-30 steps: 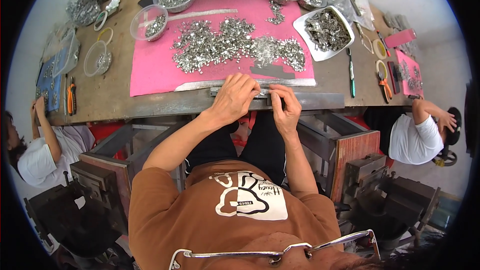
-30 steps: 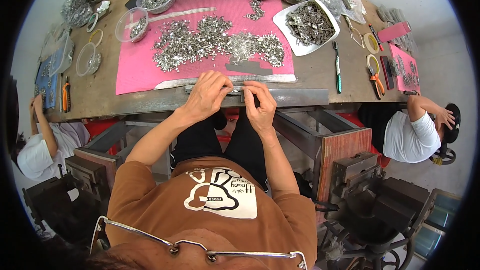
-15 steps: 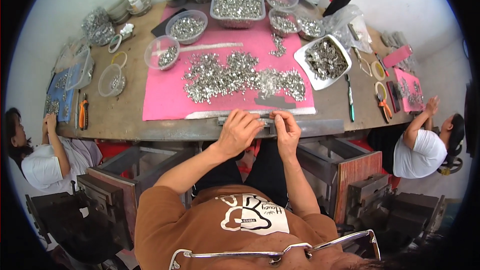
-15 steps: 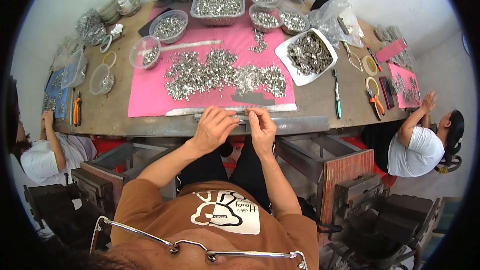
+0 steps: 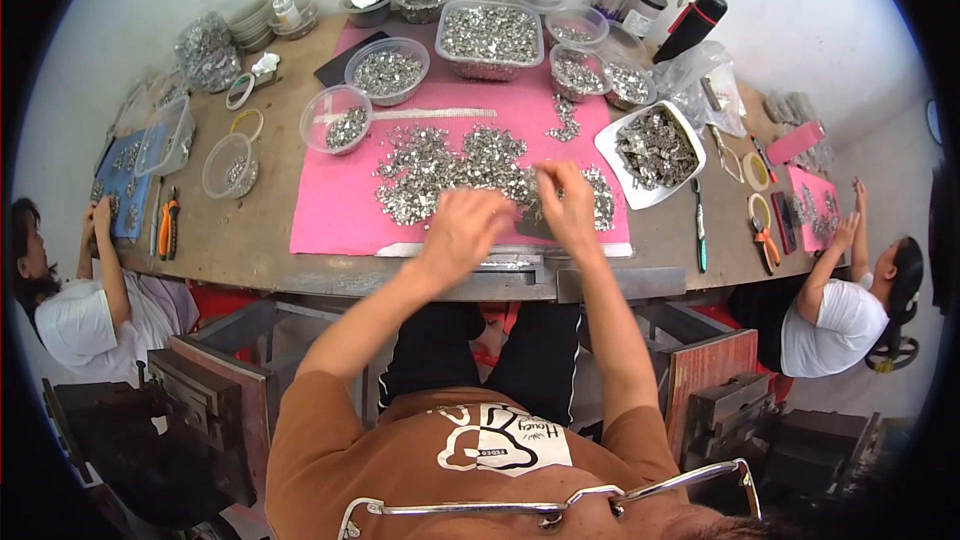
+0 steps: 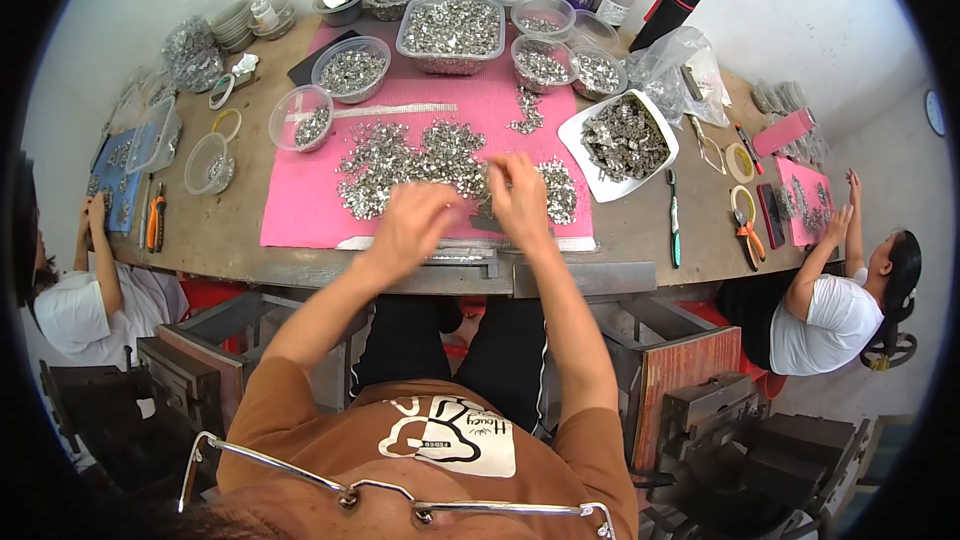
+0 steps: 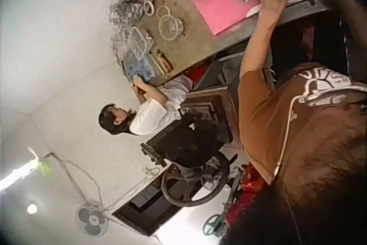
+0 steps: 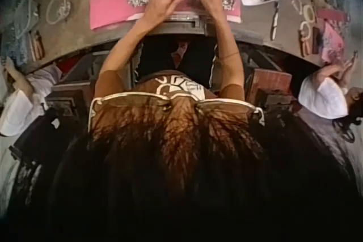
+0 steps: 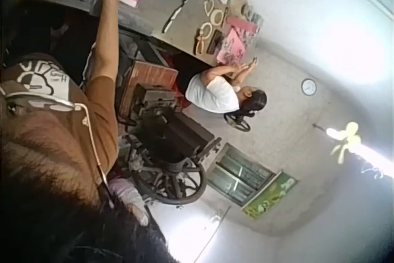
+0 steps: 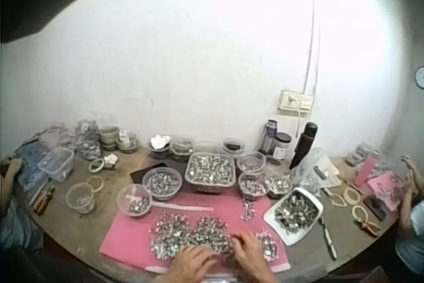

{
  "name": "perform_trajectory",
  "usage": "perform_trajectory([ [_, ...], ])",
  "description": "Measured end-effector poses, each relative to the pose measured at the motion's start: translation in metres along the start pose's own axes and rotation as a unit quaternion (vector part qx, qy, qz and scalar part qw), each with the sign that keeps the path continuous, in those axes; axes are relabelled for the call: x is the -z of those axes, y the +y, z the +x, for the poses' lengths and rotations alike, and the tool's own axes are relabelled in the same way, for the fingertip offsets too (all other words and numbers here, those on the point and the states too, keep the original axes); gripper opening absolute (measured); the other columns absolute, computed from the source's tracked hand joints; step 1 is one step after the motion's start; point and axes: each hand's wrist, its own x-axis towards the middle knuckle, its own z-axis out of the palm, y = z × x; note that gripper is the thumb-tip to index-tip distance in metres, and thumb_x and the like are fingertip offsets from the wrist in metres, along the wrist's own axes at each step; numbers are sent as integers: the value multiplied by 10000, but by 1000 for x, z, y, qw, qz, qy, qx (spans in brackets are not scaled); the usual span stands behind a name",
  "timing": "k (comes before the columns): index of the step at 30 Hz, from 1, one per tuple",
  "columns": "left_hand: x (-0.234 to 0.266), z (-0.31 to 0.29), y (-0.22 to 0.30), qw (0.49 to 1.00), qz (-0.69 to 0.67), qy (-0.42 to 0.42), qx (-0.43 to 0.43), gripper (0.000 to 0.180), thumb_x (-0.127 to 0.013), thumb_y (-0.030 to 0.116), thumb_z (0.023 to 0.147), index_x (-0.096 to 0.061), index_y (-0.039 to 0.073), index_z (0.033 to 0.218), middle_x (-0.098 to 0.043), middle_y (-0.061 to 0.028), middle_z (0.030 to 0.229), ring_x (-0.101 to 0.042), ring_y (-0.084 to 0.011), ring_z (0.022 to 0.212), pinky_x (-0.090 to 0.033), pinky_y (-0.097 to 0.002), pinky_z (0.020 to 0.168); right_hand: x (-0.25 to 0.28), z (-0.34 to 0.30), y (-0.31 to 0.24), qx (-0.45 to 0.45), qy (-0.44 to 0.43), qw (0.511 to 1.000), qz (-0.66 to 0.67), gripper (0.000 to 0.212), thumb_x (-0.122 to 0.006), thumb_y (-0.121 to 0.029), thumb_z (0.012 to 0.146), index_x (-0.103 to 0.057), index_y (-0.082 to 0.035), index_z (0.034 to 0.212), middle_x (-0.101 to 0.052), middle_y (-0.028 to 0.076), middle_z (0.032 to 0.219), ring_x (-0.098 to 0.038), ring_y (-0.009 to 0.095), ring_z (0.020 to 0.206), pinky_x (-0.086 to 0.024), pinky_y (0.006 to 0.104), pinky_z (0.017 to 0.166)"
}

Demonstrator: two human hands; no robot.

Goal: The person sorts small metal components on a sorting mat, then operates a manual press machine.

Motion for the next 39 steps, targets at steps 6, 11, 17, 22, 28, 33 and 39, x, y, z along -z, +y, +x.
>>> perform_trajectory([
  [6,-28,57,-103,995,66,35,62,248,-736,158,878,-686,62,1101,-599,-150,968,-599,-338,981,-471,-472,863,-40,49,42,33,-44,989,-139,188,-689,-66,882,-708,-13,1062,-675,184,945,-670,354,823,-530,460,773],
  [11,-27,69,-114,994,-21,-3,109,201,-743,165,887,-717,49,1050,-625,-126,905,-627,-334,864,-503,-423,796,-43,54,37,18,-81,989,-125,131,-712,-82,855,-729,-20,969,-686,173,855,-674,360,832,-524,472,776],
  [17,-23,74,-126,995,-15,74,68,132,-701,138,892,-728,16,934,-693,-173,880,-677,-360,855,-531,-458,762,-29,44,15,51,-54,988,-135,61,-709,-67,847,-716,-14,876,-687,146,833,-672,345,813,-511,464,738],
  [22,-8,67,-106,988,-84,60,118,122,-681,77,908,-704,0,1000,-726,-133,861,-700,-233,744,-533,-346,671,-1,2,-27,21,-128,991,-31,76,-726,-65,860,-737,-7,908,-693,129,804,-669,278,724,-516,392,685],
  [28,6,21,-53,996,-52,-74,9,85,-653,29,892,-679,15,971,-669,-132,876,-653,-320,855,-514,-418,791,27,-61,-50,-40,-168,985,13,58,-709,-44,869,-703,0,906,-680,109,881,-649,292,811,-498,394,787],
  [33,-7,-16,-31,992,-51,-118,-3,100,-642,2,879,-680,32,966,-626,-122,934,-603,-326,943,-473,-437,864,20,-82,-48,17,-113,993,30,97,-730,18,814,-700,-15,900,-663,98,915,-635,291,894,-497,397,828],
  [39,-13,-21,-28,997,-52,-52,13,86,-665,33,879,-683,45,963,-608,-100,874,-603,-304,902,-453,-427,847,18,-84,-51,71,-104,992,-27,130,-741,22,786,-687,-28,892,-637,87,929,-614,294,875,-493,406,786],
])
